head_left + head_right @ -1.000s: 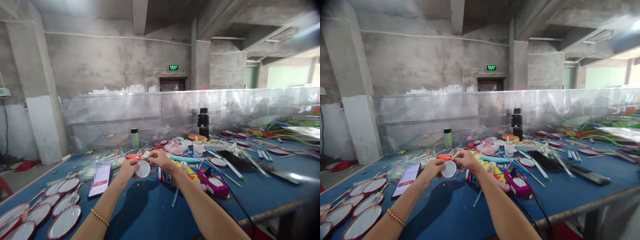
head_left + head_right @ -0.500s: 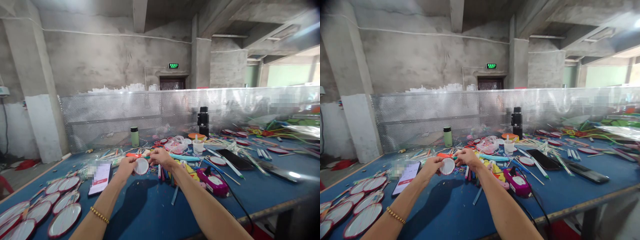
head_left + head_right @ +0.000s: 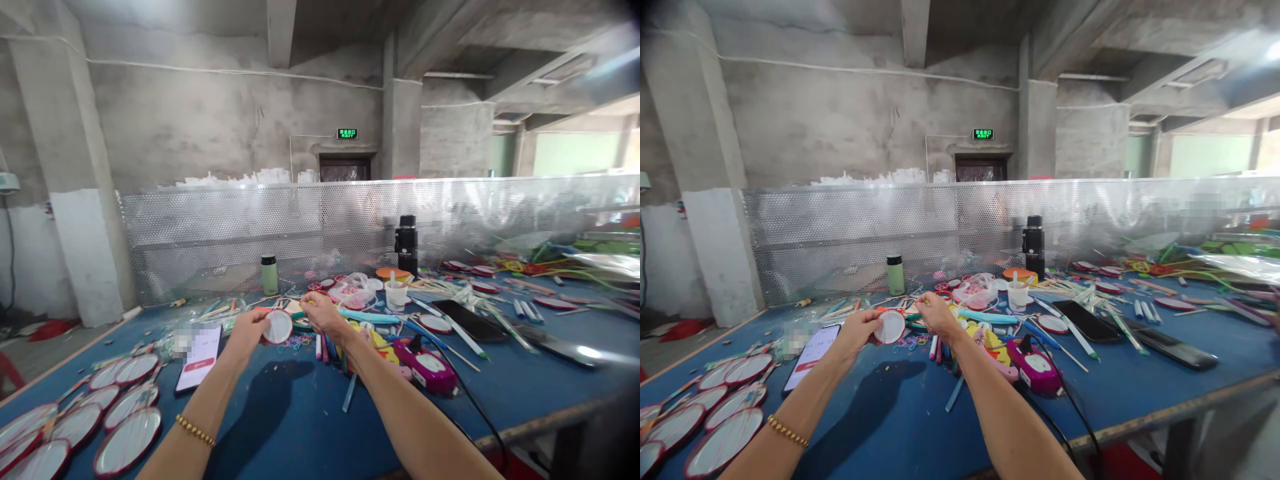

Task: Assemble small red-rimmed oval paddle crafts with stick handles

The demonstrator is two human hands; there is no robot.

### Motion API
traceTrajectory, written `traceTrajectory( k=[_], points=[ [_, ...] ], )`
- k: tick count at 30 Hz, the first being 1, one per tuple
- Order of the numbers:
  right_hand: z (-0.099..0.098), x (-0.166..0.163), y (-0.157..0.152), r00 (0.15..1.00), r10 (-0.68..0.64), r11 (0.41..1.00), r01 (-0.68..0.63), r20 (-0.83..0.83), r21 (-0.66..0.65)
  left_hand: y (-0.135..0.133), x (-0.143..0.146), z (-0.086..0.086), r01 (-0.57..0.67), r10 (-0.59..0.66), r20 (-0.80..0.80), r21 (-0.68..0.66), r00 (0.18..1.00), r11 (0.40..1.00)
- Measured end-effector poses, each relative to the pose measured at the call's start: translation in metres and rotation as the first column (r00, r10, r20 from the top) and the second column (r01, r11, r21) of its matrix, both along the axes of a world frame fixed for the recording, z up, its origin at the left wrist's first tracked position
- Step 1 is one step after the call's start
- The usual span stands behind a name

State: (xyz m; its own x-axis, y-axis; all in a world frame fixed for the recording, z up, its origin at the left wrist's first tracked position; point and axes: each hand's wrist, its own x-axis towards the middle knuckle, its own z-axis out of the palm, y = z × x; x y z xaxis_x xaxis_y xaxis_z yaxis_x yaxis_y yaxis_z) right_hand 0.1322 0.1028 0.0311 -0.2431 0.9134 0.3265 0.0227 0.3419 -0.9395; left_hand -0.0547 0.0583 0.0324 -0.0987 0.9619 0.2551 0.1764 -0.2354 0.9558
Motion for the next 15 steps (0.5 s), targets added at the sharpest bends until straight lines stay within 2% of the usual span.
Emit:
traceTrajectory(
  k=[8,11,15],
  points=[
    [-0.004,0.001,-0.006,0.976,-0.065,0.998,0.062,0.207,0.022,0.002,0.002,-0.002,-0.008,0.007,-0.048,-0.018,0.999,1.000],
    [-0.007,0.004,-0.001,0.954,-0.103,0.994,0.088,0.280,0.066,0.002,0.003,-0.003,-0.019,0.017,-0.072,-0.024,0.997,1.000],
    [-0.007,0.007,0.006,0.941,-0.162,0.983,0.126,0.298,0.136,0.003,0.004,-0.005,-0.024,0.021,-0.093,-0.029,0.995,0.999]
  ],
)
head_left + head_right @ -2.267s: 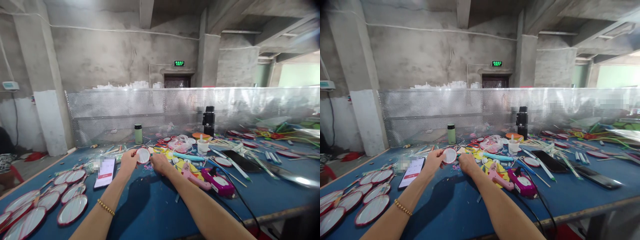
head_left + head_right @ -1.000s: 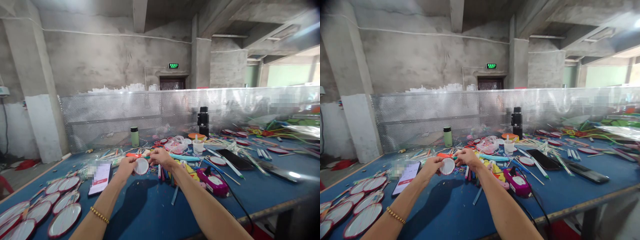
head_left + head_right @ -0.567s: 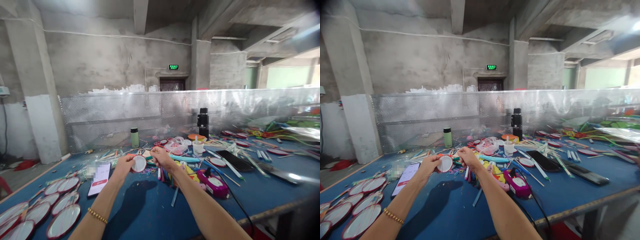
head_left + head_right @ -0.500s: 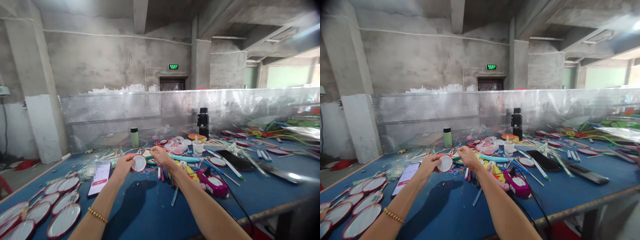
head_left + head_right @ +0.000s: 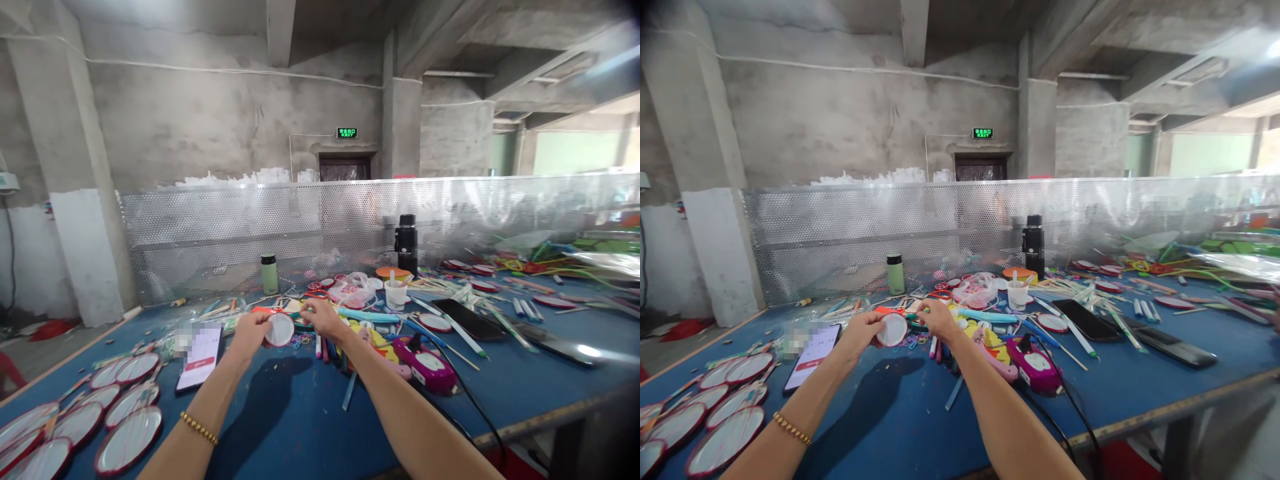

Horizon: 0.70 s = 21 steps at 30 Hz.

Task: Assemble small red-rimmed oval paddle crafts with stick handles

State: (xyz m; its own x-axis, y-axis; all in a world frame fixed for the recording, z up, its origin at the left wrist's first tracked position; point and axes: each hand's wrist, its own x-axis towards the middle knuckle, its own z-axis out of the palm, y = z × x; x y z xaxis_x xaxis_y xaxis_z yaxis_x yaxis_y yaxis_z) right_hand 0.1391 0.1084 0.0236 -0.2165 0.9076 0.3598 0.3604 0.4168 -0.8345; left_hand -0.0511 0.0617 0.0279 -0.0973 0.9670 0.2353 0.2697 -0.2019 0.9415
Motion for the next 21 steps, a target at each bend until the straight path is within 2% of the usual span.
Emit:
traceTrajectory(
  k=[8,13,16,21],
  points=[
    [0.000,-0.005,-0.004,0.996,0.062,0.993,-0.068,-0.068,-0.093,0.003,-0.002,-0.003,0.022,-0.022,-0.011,0.015,1.000,1.000],
    [-0.002,-0.008,-0.002,0.991,0.078,0.992,-0.088,-0.110,-0.087,0.004,-0.002,-0.003,0.034,-0.034,0.002,0.019,0.999,0.999],
    [-0.002,-0.009,-0.001,0.995,0.060,0.998,-0.062,-0.078,-0.025,0.004,-0.002,-0.002,0.028,-0.028,0.008,0.012,1.000,1.000],
    [0.002,-0.012,-0.001,1.000,-0.008,0.981,0.008,0.000,0.193,0.003,-0.001,-0.003,0.060,-0.060,0.009,-0.016,0.998,0.998]
  ],
)
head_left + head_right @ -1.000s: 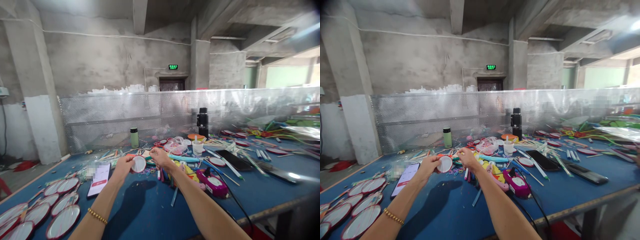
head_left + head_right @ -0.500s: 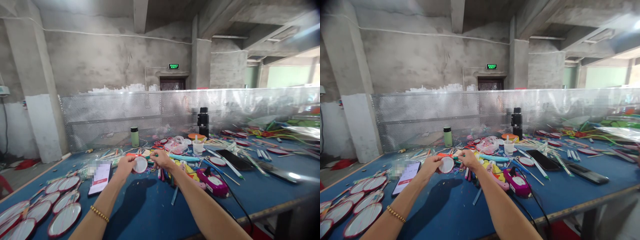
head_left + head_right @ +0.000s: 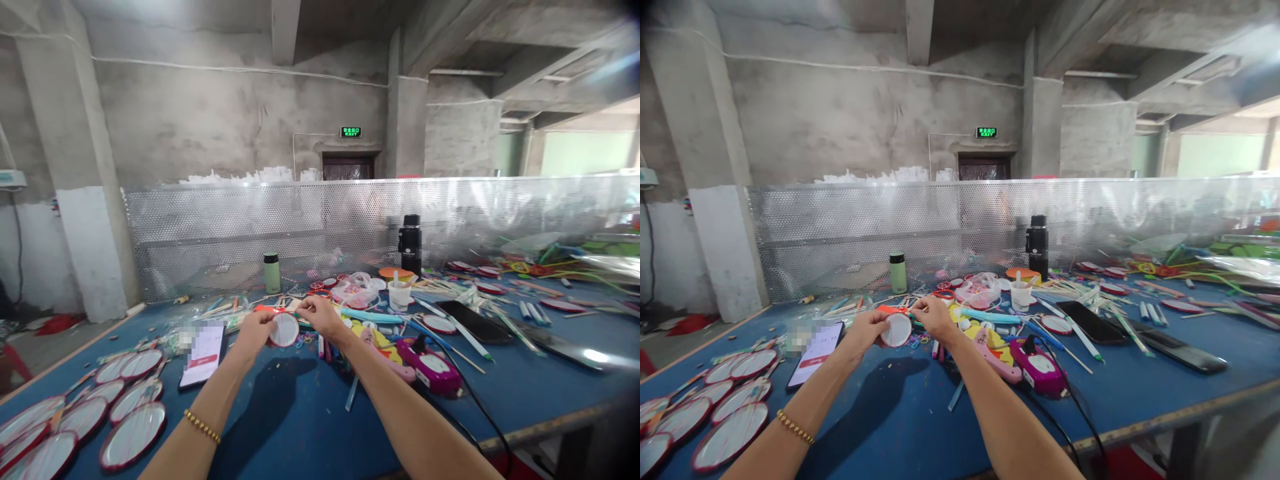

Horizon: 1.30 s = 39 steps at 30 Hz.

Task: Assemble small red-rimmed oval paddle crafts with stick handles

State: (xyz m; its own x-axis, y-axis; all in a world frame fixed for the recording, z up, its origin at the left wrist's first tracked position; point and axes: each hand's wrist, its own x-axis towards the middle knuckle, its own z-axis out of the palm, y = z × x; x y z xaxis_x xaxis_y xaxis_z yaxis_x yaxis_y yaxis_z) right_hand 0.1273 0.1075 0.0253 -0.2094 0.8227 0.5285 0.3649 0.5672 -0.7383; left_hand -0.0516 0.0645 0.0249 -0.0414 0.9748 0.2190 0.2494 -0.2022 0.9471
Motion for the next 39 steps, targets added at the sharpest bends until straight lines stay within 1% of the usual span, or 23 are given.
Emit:
traceTrajectory(
  k=[2,5,11,16,21,25,29,33,35,39],
  points=[
    [0.002,-0.001,-0.002,0.999,-0.022,0.998,0.020,0.030,0.063,-0.002,0.002,-0.001,0.034,-0.034,-0.005,-0.022,0.999,0.999],
    [0.002,-0.003,-0.008,0.997,-0.028,0.994,0.020,0.073,0.112,-0.005,0.006,-0.003,0.073,-0.075,-0.017,-0.056,0.997,0.996],
    [0.002,-0.009,-0.016,0.988,0.007,0.994,-0.023,0.152,0.108,-0.008,0.011,-0.005,0.110,-0.114,-0.056,-0.076,0.992,0.991],
    [0.003,-0.009,-0.016,0.985,0.028,0.993,-0.047,0.169,0.110,-0.012,0.011,-0.001,0.168,-0.171,-0.050,-0.061,0.984,0.984],
    [0.001,-0.008,-0.013,0.989,0.060,0.993,-0.073,0.132,0.097,-0.016,0.011,0.004,0.171,-0.175,-0.053,-0.075,0.983,0.982],
    [0.000,-0.007,-0.010,0.994,0.082,0.994,-0.087,0.073,0.061,-0.018,0.011,0.004,0.187,-0.191,-0.037,-0.086,0.981,0.979],
    [0.001,-0.004,-0.010,0.990,0.138,0.990,-0.139,0.034,0.004,-0.017,0.010,0.002,0.207,-0.210,-0.026,-0.088,0.977,0.974],
    [0.002,-0.001,-0.010,0.979,0.200,0.979,-0.201,-0.027,-0.044,-0.015,0.008,0.000,0.232,-0.231,0.023,-0.104,0.973,0.967],
    [0.001,0.000,-0.009,0.976,0.212,0.976,-0.214,-0.052,-0.041,-0.015,0.008,0.000,0.231,-0.227,0.049,-0.116,0.973,0.966],
    [0.000,0.001,-0.006,0.978,0.202,0.979,-0.203,-0.049,-0.010,-0.015,0.007,0.000,0.211,-0.204,0.066,-0.130,0.977,0.969]
  ],
)
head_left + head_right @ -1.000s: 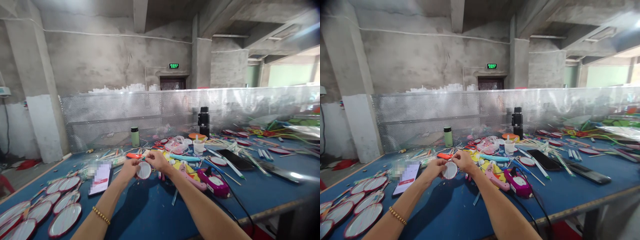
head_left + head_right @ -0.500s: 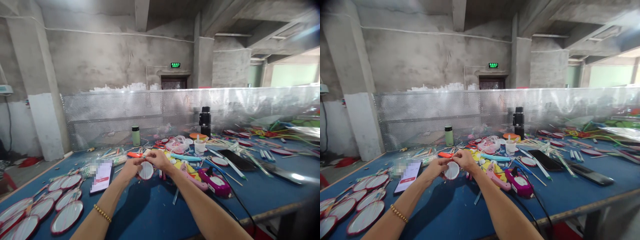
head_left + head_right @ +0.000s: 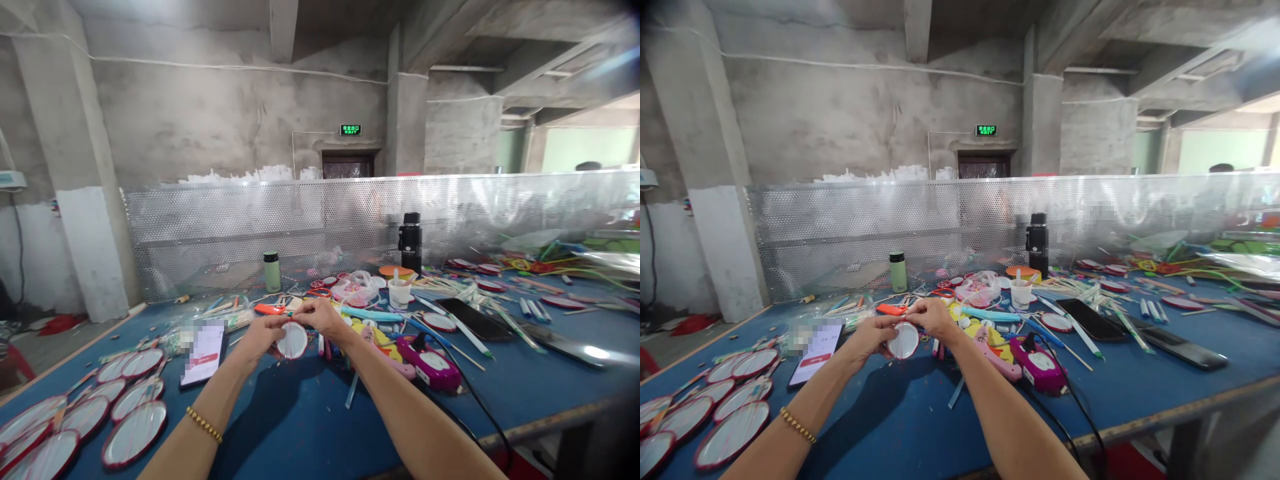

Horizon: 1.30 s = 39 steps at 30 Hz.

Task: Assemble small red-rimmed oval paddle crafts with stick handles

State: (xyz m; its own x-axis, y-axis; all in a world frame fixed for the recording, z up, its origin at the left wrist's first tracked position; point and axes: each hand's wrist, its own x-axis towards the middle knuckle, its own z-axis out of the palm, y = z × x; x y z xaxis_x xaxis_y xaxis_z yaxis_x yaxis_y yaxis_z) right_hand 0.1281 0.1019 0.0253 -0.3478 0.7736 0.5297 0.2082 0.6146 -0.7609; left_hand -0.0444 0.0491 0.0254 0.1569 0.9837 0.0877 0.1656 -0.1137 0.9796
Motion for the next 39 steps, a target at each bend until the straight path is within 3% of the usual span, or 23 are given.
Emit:
traceTrajectory(
  k=[14,21,26,33,39],
  points=[
    [-0.004,0.001,0.007,0.988,-0.123,0.990,0.116,0.088,0.078,0.002,0.001,0.003,-0.058,0.058,-0.046,-0.011,0.997,0.998],
    [-0.004,-0.003,-0.001,0.961,-0.154,0.979,0.117,0.228,0.169,0.008,-0.001,-0.006,0.039,-0.041,-0.010,-0.114,0.999,0.993],
    [-0.006,-0.009,-0.003,0.949,-0.219,0.965,0.176,0.227,0.194,0.008,0.000,-0.009,0.021,-0.025,-0.030,-0.123,0.999,0.992],
    [-0.012,-0.012,0.000,0.943,-0.238,0.958,0.189,0.233,0.215,0.008,0.003,-0.011,0.048,-0.050,-0.019,-0.085,0.999,0.995],
    [-0.007,-0.014,-0.004,0.955,-0.219,0.965,0.182,0.200,0.188,0.012,0.004,-0.014,-0.076,0.080,-0.127,0.034,0.989,0.997]
  ],
)
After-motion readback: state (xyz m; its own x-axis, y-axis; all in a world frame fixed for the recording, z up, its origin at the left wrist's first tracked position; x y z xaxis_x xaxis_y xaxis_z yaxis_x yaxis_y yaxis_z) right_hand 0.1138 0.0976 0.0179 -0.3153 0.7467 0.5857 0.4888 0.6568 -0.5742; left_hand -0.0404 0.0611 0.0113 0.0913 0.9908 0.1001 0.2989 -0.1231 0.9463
